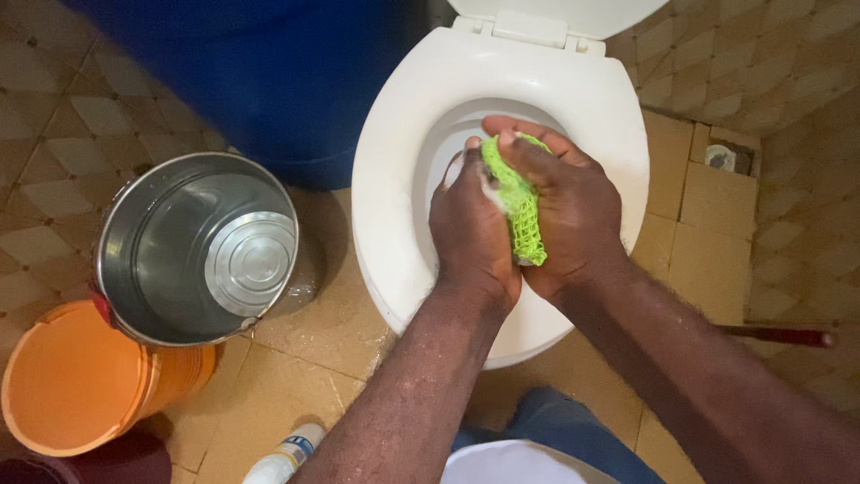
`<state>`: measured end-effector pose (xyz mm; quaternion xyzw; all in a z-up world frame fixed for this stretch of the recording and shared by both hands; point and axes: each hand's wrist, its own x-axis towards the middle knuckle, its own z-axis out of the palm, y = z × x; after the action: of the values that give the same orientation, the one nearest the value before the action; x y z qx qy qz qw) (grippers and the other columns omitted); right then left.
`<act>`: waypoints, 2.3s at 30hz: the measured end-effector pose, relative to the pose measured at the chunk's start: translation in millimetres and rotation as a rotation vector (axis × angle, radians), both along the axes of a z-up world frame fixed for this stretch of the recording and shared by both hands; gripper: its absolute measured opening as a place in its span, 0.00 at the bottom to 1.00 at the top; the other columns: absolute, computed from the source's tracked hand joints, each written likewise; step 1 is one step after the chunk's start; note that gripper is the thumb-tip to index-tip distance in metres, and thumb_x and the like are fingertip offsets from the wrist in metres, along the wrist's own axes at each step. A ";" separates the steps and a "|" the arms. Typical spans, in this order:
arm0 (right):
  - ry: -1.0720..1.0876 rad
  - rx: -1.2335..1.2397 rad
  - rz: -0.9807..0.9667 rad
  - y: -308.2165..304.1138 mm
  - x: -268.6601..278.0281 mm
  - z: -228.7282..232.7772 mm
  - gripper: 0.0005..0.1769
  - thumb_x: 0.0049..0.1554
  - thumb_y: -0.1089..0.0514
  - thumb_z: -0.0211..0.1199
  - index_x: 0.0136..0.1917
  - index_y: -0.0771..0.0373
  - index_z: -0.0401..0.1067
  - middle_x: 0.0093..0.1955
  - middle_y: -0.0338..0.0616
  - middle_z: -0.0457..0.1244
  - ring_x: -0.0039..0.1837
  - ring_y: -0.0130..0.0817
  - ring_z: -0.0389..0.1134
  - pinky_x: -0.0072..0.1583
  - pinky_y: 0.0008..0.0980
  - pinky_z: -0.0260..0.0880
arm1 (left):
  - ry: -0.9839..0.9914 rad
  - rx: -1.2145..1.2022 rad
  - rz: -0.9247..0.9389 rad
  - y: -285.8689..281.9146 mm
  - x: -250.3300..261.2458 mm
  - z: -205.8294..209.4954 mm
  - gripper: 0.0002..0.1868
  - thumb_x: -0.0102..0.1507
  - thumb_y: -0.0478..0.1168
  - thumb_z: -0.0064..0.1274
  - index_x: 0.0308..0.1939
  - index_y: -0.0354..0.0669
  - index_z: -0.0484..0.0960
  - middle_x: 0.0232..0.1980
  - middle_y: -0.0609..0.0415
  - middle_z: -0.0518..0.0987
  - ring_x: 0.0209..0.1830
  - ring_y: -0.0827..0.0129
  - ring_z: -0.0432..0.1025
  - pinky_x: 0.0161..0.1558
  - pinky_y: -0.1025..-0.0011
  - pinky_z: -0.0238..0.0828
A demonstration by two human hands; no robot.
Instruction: The person cleans a toilet by applying liquid from a bottle onto a cloth and wiping the rim and lid.
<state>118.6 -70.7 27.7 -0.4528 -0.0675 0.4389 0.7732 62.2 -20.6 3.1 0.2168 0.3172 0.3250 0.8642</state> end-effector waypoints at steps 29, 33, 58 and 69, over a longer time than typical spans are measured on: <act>-0.015 0.055 0.251 -6.1 0.0 -10.3 0.30 0.58 0.60 0.53 0.74 0.67 0.65 0.62 0.56 0.68 0.55 0.35 0.73 0.53 0.30 0.77 | 0.652 0.512 0.083 13.3 -17.0 20.9 0.11 0.66 0.37 0.52 0.51 0.38 0.80 0.40 0.47 0.85 0.34 0.65 0.82 0.35 0.69 0.82; -0.431 -0.367 0.298 2.5 -19.1 -19.8 0.42 0.53 0.70 0.56 0.79 0.50 0.59 0.68 0.48 0.66 0.56 0.37 0.70 0.54 0.30 0.77 | 0.822 0.491 0.075 23.1 -50.6 -13.7 0.15 0.66 0.34 0.49 0.56 0.40 0.81 0.50 0.48 0.83 0.48 0.67 0.80 0.48 0.70 0.80; -1.619 -0.163 0.498 3.5 -78.8 -120.7 0.42 0.56 0.55 0.62 0.79 0.72 0.54 0.79 0.68 0.53 0.77 0.72 0.50 0.76 0.66 0.49 | 0.801 0.925 0.292 19.2 -104.8 -72.0 0.15 0.71 0.31 0.44 0.59 0.32 0.80 0.63 0.42 0.82 0.66 0.57 0.75 0.68 0.64 0.69; -1.361 -0.410 0.717 4.0 -70.7 -120.7 0.48 0.55 0.55 0.62 0.82 0.68 0.46 0.79 0.68 0.49 0.82 0.69 0.42 0.77 0.57 0.48 | 0.756 0.953 0.246 25.1 -98.0 -76.6 0.20 0.73 0.37 0.42 0.66 0.28 0.75 0.70 0.38 0.76 0.74 0.51 0.69 0.74 0.60 0.62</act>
<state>47.9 -66.7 -93.0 -0.7053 -0.5844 0.2919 0.2752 -35.9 4.6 -73.6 0.6407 0.4442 0.4289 0.4563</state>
